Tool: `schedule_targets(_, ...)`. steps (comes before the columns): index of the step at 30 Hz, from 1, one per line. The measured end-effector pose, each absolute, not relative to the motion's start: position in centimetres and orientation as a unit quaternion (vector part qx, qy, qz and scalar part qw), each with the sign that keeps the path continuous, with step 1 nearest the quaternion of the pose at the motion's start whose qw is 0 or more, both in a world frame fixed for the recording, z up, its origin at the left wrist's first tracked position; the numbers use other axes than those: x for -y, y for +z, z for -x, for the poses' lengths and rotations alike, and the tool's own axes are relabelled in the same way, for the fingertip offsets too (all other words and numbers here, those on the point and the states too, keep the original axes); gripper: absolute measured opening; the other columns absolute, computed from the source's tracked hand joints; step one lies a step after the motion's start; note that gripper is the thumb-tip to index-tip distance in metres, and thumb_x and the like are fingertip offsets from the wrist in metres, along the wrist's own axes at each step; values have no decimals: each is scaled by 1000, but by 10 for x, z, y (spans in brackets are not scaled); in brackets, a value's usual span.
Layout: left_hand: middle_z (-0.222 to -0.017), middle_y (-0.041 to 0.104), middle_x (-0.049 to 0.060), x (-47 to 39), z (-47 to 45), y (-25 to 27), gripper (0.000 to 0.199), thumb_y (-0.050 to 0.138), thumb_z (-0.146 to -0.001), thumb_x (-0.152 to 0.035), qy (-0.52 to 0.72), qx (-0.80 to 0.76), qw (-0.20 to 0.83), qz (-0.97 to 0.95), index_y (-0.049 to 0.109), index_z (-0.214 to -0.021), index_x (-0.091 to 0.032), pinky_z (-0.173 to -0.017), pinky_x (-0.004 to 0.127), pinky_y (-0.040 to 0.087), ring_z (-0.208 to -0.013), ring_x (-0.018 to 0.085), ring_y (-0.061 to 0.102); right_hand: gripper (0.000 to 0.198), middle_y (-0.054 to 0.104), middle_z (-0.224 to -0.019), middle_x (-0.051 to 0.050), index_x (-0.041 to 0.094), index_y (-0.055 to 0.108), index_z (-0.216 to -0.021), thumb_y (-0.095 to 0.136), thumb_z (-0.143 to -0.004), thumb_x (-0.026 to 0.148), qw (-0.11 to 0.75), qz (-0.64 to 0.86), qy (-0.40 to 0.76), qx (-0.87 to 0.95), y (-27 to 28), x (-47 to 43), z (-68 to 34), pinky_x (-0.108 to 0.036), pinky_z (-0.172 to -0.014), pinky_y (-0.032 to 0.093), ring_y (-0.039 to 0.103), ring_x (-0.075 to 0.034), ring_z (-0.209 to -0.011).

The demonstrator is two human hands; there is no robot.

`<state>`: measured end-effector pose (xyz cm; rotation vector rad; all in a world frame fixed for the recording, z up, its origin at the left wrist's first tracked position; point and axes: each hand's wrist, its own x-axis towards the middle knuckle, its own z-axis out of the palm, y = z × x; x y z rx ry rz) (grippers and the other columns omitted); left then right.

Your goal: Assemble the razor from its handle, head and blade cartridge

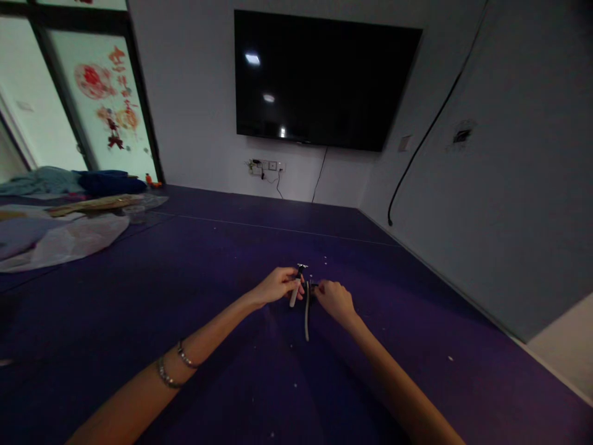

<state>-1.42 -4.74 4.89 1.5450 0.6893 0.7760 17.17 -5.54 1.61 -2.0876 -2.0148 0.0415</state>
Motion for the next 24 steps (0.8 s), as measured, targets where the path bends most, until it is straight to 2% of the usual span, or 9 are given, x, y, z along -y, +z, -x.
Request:
schedule_targets(7,-73,63,6,44,13,39,17,57,-78,-25,348,-288,593,-667,53,-86,-11,-63,32,48,-67,17,64,25,62,-98,-6,23,65,-97,47,-82,29,195,647,52,736,7,25,-211,-22,-69,41,60,-16,-85)
schedule_targets(15,-72,64,5,42,13,34,19,59,-77,-27,348,-291,594,-665,54,-86,-11,-64,31,48,-66,16,63,25,60,-93,-5,25,68,-96,50,-80,33,180,581,87,789,-1,11,-215,-24,-74,42,58,-16,-85)
schedule_targets(24,-73,64,6,40,14,32,18,58,-78,-26,347,-290,594,-665,54,-87,-11,-63,29,48,-67,16,64,22,60,-93,-5,23,68,-91,50,-79,27,181,570,84,797,-5,8,-214,-23,-75,41,58,-16,-86)
